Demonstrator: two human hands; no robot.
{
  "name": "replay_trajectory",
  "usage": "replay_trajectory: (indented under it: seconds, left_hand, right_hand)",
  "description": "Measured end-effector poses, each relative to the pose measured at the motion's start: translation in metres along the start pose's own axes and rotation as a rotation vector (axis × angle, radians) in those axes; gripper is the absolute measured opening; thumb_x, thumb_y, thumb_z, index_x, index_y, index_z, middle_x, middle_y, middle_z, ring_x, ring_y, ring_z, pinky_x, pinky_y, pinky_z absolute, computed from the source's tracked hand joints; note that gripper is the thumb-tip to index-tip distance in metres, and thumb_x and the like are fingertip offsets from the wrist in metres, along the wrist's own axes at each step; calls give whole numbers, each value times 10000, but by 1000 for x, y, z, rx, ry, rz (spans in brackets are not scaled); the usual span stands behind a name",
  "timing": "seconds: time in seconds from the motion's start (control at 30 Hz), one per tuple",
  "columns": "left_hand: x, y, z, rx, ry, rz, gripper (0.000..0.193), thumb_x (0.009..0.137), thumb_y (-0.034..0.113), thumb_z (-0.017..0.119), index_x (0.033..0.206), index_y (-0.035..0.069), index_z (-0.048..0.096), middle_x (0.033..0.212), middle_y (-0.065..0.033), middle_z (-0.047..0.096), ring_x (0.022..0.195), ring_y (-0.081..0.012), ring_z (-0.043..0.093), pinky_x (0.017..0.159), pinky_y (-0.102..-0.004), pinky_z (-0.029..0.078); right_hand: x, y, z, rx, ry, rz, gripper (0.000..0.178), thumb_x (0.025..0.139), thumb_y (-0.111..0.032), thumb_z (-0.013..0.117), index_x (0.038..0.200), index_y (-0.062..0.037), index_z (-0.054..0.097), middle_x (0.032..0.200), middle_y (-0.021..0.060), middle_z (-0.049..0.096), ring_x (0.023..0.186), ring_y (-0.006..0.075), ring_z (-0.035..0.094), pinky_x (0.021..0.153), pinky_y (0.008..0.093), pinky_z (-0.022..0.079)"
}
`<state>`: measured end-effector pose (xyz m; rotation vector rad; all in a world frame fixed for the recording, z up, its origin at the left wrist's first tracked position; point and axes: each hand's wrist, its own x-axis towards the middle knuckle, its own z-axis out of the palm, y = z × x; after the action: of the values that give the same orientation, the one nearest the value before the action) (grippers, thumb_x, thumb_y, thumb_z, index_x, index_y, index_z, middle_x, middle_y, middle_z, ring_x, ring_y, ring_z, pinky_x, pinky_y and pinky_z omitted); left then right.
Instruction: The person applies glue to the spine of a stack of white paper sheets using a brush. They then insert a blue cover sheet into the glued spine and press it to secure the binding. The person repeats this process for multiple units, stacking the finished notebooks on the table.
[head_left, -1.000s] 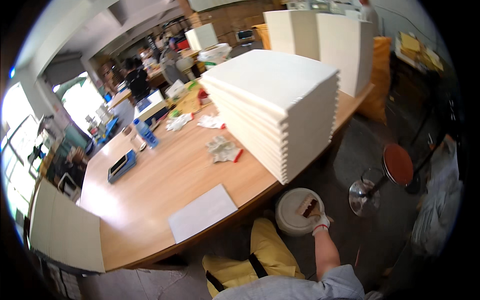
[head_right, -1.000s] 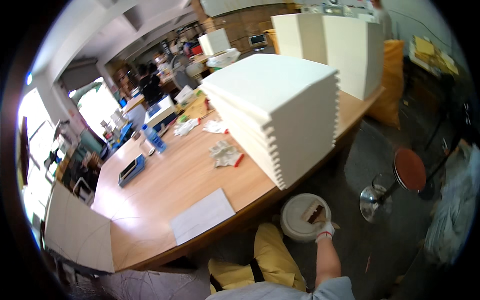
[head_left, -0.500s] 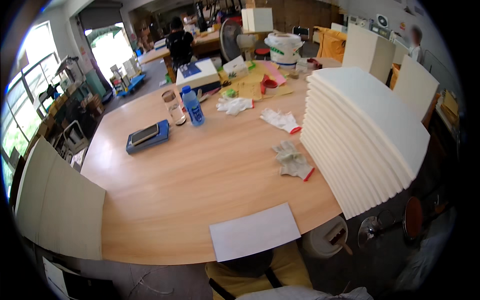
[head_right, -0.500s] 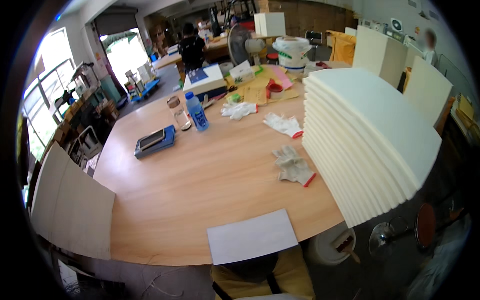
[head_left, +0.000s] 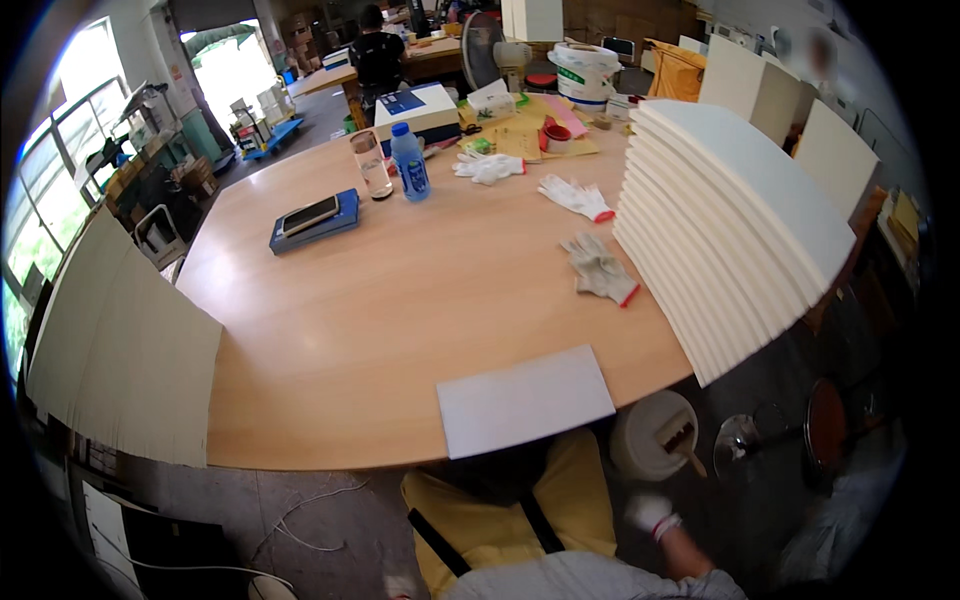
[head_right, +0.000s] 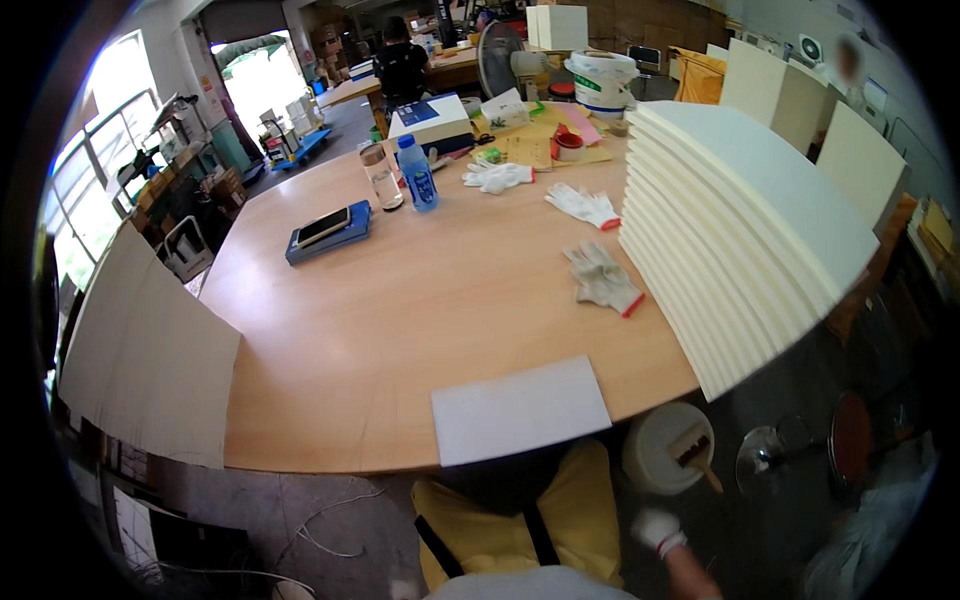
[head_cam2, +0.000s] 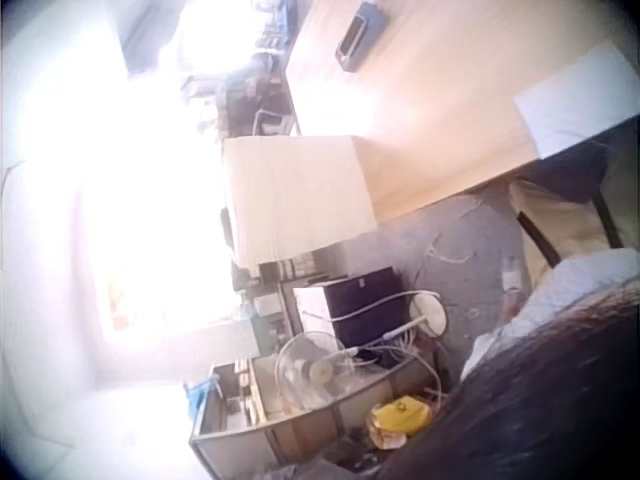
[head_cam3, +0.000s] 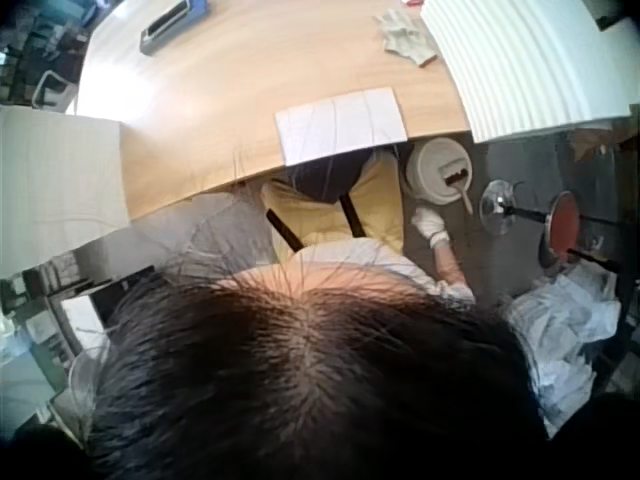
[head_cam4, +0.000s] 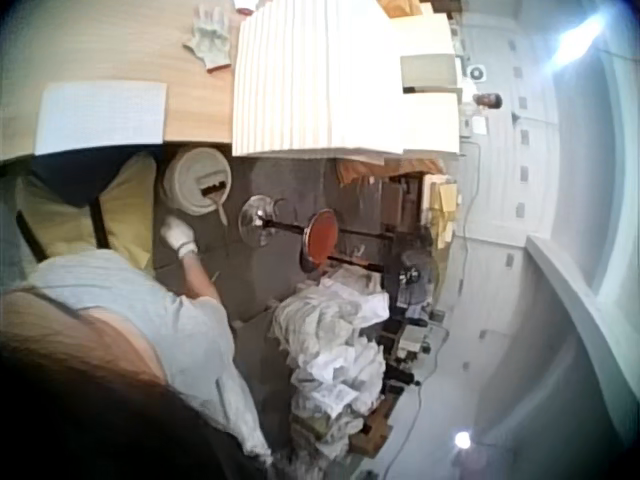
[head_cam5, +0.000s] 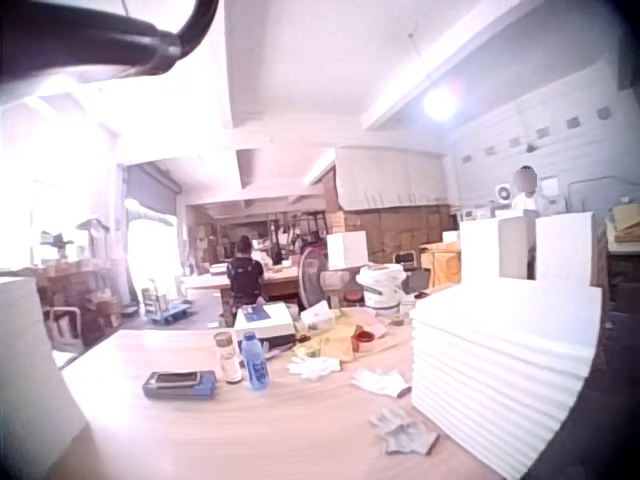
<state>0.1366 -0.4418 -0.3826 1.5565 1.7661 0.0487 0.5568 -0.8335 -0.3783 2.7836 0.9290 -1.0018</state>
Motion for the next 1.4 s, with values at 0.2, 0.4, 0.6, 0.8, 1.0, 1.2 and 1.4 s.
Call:
replay_trajectory:
  seconds: [0.2,0.4,0.6,0.8,1.0,1.2,1.4]
  left_hand:
    - [-67,221,-93,-249,376,1433,495,658,28,744,1117,10,560,1097,-169,573,1036,-366,547,917,-427,441]
    - [-71,307,-38,220,326,1458,560,624,306,818,1069,27,625,1107,-121,613,1119,-334,509,1035,-522,266]
    - [-54,304,-35,78,386,1423,295,650,208,791,874,50,680,1007,-57,662,1013,-246,586,998,-479,302]
    - [-41,305,-53,35,282,1407,280,612,166,802,835,57,671,937,-45,661,940,-234,597,990,-457,321]
    - [-43,308,-50,37,297,1412,312,589,164,816,838,60,660,930,-42,644,957,-260,580,1031,-503,312]
    - [-45,306,-59,45,298,1435,417,560,146,824,917,32,640,1010,-121,615,988,-329,558,992,-503,357]
    - [-45,344,-80,-48,168,1519,443,678,60,739,1105,47,620,1107,-179,601,1029,-344,574,902,-426,471]
  right_hand:
    - [-32,-98,-252,959,734,-347,492,763,-302,774,1116,-3,607,1040,147,664,973,332,627,865,377,492]
    - [19,-128,-277,148,672,-614,753,594,-498,832,1135,-29,598,1144,164,614,1080,362,539,962,428,419]
    - [31,-150,-264,168,819,-716,549,522,-346,882,929,-48,665,988,120,662,877,340,588,812,405,464]
    - [36,-158,-263,173,816,-762,504,557,-364,851,904,-45,671,1057,106,645,926,331,579,832,400,457]
    - [25,-159,-267,165,877,-800,527,624,-404,836,958,-32,668,1094,136,640,1012,323,583,907,416,437]
    - [76,-144,-341,596,964,-674,235,844,-186,647,1030,-43,625,1166,163,603,1125,361,536,987,432,406]
    - [93,-152,-366,-266,1435,-474,260,852,-169,567,1083,-68,630,1181,161,601,1182,304,524,1029,423,374]
